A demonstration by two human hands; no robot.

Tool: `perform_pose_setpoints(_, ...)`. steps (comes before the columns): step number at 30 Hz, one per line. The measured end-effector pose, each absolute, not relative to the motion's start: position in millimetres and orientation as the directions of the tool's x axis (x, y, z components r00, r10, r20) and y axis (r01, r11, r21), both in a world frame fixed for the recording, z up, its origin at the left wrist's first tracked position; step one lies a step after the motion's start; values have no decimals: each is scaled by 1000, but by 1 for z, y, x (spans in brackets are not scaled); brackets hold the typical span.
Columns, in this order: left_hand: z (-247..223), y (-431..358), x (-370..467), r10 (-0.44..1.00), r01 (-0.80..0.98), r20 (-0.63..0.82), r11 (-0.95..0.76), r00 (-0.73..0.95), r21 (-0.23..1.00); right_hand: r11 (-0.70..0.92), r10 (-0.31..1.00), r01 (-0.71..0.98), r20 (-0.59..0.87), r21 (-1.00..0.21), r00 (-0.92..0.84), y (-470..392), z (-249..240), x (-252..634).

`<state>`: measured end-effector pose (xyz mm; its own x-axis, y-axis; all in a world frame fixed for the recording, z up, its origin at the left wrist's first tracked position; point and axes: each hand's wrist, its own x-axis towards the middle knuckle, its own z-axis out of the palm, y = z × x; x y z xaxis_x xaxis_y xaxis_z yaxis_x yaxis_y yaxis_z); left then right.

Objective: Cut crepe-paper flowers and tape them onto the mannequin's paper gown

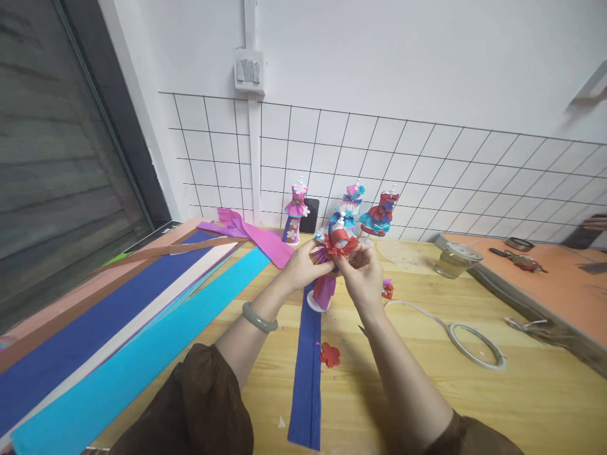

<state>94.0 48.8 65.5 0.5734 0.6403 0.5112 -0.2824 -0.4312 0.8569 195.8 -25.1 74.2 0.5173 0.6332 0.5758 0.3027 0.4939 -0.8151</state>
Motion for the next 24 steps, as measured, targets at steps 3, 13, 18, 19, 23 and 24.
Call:
perform_pose_setpoints(3,68,47,93,634,-266,521,-457,571,848,495,622,348,605,-796,497,-30,72,195)
perform_pose_setpoints(13,68,49,90,628,-313,533,-433,567,845,425,632,428,600,-798,490,-47,60,218)
perform_pose_setpoints(18,69,50,90,633,-371,529,-379,565,848,367,677,393,532,-843,509,-48,45,230)
perform_pose_setpoints(19,69,51,90,632,-372,527,-374,568,850,363,687,378,519,-852,509,-47,41,230)
perform_pose_setpoints(23,71,52,88,631,-353,519,-380,577,855,353,729,334,481,-874,487,-44,29,228)
perform_pose_setpoints(24,72,52,87,636,-343,512,-380,577,859,351,738,336,479,-874,476,-43,26,228)
